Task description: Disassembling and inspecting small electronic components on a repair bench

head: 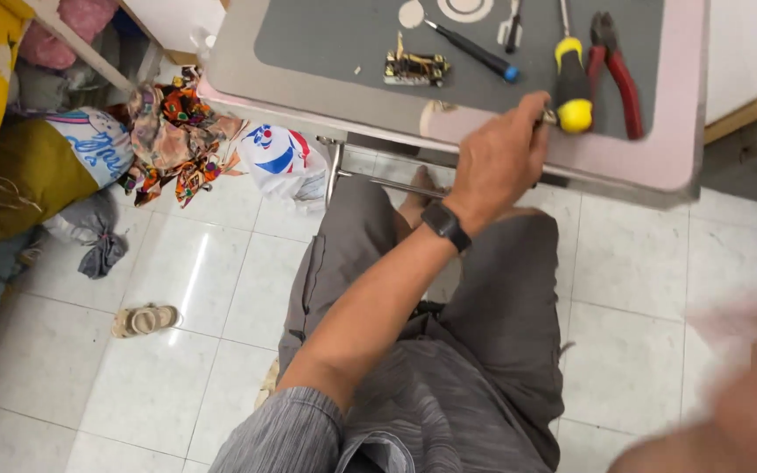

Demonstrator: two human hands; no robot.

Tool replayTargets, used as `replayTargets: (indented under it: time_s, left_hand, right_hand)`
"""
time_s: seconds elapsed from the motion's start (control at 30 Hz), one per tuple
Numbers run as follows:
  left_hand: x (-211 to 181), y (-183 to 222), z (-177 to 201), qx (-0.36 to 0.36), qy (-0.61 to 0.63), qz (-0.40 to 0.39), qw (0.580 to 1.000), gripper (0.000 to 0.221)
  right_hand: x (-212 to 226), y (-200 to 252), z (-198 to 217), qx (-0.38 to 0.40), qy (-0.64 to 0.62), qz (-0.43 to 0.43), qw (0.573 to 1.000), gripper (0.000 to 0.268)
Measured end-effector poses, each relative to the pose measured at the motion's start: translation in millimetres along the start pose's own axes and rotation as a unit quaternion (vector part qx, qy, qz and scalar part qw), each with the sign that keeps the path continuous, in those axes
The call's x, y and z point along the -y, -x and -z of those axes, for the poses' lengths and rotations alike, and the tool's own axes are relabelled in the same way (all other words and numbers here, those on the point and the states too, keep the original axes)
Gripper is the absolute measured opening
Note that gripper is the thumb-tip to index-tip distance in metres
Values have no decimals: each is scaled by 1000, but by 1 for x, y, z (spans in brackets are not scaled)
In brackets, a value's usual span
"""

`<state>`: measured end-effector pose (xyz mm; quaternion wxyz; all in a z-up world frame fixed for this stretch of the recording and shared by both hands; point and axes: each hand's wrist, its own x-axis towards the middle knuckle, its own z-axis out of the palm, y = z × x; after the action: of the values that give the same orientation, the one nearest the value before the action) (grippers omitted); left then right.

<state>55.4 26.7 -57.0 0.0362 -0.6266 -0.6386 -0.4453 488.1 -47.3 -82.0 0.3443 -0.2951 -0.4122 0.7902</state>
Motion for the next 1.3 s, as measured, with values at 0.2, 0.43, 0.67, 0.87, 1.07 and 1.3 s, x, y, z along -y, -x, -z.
replayTargets:
  time_s: [0.2, 0.43, 0.67, 0.87, 1.07, 1.3]
  left_hand:
    - [4, -31, 22, 134, 166, 135, 968, 31]
    - [36, -62, 35, 198, 347, 248, 883, 22]
    - [49, -65, 30, 191, 472, 303, 805, 24]
    - [38, -71, 45, 194, 470, 306, 805, 24]
    - [36, -70, 48, 183, 467, 315, 806, 22]
    - [39, -66, 42, 168, 470, 318, 806, 22]
  right_hand:
    - [13, -202, -268, -233, 442, 258, 827, 35]
    - [6, -277, -250, -207, 401, 164, 877, 50]
    - [7, -289, -236, -167, 403, 208, 875, 38]
    - [7, -289, -234, -175, 399, 239, 868, 33]
    - [1, -291, -231, -183, 396, 265, 860, 31]
    - [3, -288, -237, -175, 401, 276, 856, 29]
